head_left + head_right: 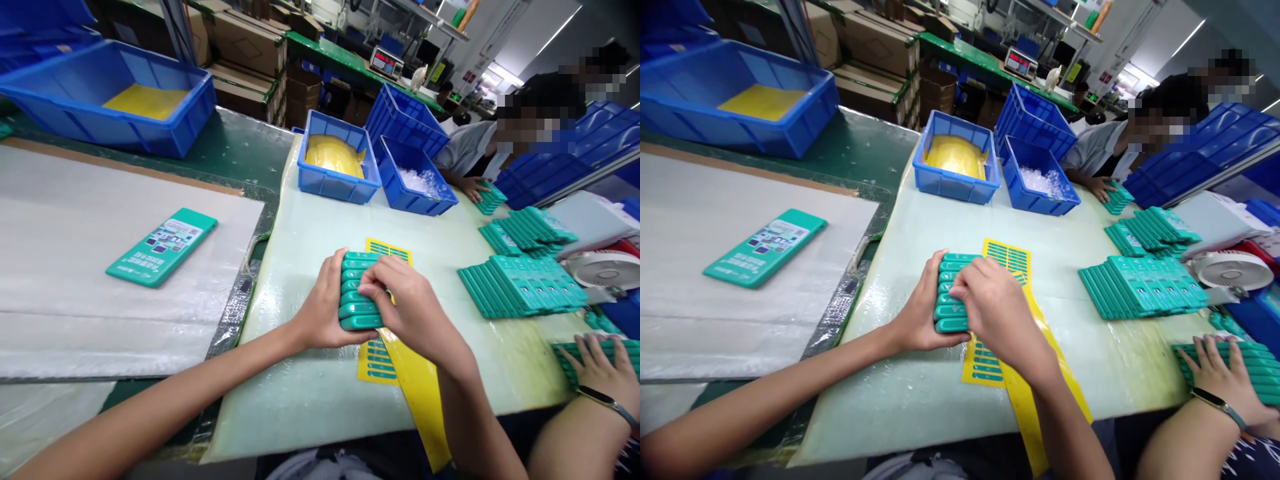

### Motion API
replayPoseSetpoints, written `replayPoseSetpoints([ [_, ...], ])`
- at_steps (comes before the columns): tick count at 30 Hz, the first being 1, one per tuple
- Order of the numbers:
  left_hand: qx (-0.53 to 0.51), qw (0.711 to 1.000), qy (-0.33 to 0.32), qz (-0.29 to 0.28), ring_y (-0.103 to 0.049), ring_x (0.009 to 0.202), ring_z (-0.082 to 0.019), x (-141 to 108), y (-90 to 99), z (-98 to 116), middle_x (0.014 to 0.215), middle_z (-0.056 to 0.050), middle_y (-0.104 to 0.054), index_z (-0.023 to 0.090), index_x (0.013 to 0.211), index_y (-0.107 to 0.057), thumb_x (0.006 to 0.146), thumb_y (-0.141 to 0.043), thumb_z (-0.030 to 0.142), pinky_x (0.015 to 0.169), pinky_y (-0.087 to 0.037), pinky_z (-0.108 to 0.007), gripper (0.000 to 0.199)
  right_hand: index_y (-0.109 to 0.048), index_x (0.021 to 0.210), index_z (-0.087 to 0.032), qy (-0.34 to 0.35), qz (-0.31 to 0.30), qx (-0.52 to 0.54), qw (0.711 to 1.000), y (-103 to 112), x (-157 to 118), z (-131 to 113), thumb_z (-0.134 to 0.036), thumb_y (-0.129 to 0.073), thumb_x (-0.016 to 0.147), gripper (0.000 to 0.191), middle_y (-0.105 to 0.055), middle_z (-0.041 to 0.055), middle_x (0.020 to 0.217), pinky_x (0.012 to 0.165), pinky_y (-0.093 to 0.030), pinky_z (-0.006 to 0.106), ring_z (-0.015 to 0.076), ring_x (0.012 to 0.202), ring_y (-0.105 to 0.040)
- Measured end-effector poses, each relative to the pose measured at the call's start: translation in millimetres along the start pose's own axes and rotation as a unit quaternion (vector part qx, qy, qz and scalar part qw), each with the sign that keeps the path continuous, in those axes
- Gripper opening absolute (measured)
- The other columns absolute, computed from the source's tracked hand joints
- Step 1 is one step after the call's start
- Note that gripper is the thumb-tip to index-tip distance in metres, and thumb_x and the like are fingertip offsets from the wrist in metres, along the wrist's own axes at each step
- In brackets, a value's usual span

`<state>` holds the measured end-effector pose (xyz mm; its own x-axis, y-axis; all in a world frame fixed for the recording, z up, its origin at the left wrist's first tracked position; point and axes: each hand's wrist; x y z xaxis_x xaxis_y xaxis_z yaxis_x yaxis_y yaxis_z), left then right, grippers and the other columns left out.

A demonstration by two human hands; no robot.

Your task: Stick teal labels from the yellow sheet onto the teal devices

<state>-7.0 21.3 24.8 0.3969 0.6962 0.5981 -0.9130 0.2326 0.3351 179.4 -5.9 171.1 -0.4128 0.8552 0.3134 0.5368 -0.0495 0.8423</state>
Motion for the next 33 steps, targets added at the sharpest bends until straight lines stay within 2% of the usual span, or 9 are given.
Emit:
replayPoseSetpoints([
  [3,-0.010,1.000,0.004,0.000,-0.043,0.159,-0.055,4.6,1.6,4.6,0.172,-0.027,-0.035,0.028,0.185,0.002,0.080,-0.098,0.071,0.132,-0.043,-0.081,0.151,-0.063,0.090,-0.022,-0.028,0.096,-0.094,0.991,29.7,-4.2,19.7,-0.016,-0.061,0.107,0.018,-0.069,0.0061,0.089,0.080,-0.046,0.040,0.0243,0.085,-0.063],
  [6,-0.014,1.000,0.001,0.003,-0.045,0.157,-0.054,6.4,2.0,6.5,0.170,-0.026,-0.037,0.028,0.184,0.001,0.083,-0.095,0.075,0.131,-0.044,-0.081,0.147,-0.068,0.093,-0.022,-0.045,0.218,-0.061,0.973,39.9,-0.8,17.6,-0.017,-0.069,0.108,0.015,-0.071,0.0031,0.090,0.081,-0.049,0.037,0.0207,0.084,-0.065],
  [11,-0.002,1.000,0.006,0.000,-0.042,0.160,-0.055,0.4,1.0,0.1,0.171,-0.027,-0.032,0.027,0.184,-0.001,0.086,-0.090,0.080,0.129,-0.045,-0.081,0.142,-0.077,0.092,-0.021,0.002,0.057,0.138,0.989,-0.5,13.9,-11.9,-0.012,-0.076,0.106,0.016,-0.076,0.0003,0.092,0.085,-0.053,0.035,0.0183,0.088,-0.070],
  [14,0.013,1.000,0.007,-0.017,-0.038,0.163,-0.057,-2.4,0.7,-3.3,0.174,-0.029,-0.028,0.024,0.183,-0.003,0.083,-0.095,0.076,0.132,-0.041,-0.082,0.146,-0.076,0.093,-0.020,-0.001,0.019,0.115,0.993,-19.5,17.2,-16.8,-0.012,-0.073,0.107,0.017,-0.075,0.0027,0.094,0.087,-0.052,0.038,0.0214,0.092,-0.068],
  [17,0.010,1.000,0.000,-0.020,-0.039,0.163,-0.056,-1.7,1.2,-1.6,0.173,-0.028,-0.031,0.026,0.184,0.000,0.079,-0.099,0.073,0.133,-0.041,-0.080,0.152,-0.070,0.091,-0.019,0.029,0.020,0.023,0.999,-17.8,13.4,-6.6,-0.015,-0.063,0.112,0.022,-0.072,0.0065,0.094,0.085,-0.050,0.040,0.0239,0.091,-0.065],
  [21,-0.004,1.000,0.003,-0.007,-0.044,0.159,-0.055,0.8,3.0,4.1,0.172,-0.027,-0.034,0.029,0.185,0.003,0.082,-0.097,0.072,0.131,-0.045,-0.079,0.150,-0.065,0.092,-0.020,0.026,0.046,-0.081,0.995,8.0,2.6,21.4,-0.014,-0.059,0.111,0.022,-0.069,0.0070,0.092,0.081,-0.048,0.040,0.0249,0.089,-0.064],
  [24,-0.009,1.000,0.003,-0.007,-0.045,0.158,-0.056,1.4,3.9,5.0,0.171,-0.027,-0.035,0.028,0.186,0.003,0.080,-0.099,0.070,0.130,-0.044,-0.082,0.152,-0.065,0.092,-0.022,-0.014,0.149,-0.118,0.982,27.8,0.3,31.7,-0.016,-0.064,0.109,0.018,-0.068,0.0055,0.091,0.082,-0.047,0.040,0.0248,0.088,-0.064],
  [27,-0.013,1.000,-0.001,-0.003,-0.045,0.158,-0.056,1.0,3.5,3.0,0.171,-0.027,-0.036,0.029,0.186,0.002,0.079,-0.098,0.070,0.129,-0.044,-0.084,0.152,-0.069,0.091,-0.022,-0.021,0.233,-0.062,0.970,27.5,9.1,20.6,-0.018,-0.070,0.108,0.017,-0.071,0.0041,0.090,0.081,-0.049,0.039,0.0225,0.085,-0.065],
  [33,-0.009,1.000,0.006,-0.008,-0.040,0.162,-0.057,-1.2,2.7,0.9,0.172,-0.027,-0.032,0.029,0.184,0.000,0.082,-0.096,0.072,0.130,-0.043,-0.084,0.147,-0.079,0.092,-0.022,0.029,0.056,0.134,0.989,-13.3,30.6,-1.6,-0.011,-0.077,0.104,0.016,-0.077,0.0018,0.092,0.087,-0.054,0.038,0.0202,0.089,-0.071],
])
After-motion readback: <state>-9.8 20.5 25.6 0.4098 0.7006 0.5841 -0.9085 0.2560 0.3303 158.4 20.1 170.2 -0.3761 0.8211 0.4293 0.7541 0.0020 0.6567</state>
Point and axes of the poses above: each hand's wrist, its own x-axis towards the middle knuckle, its own y-axis out of the back of the hand, z = x × y
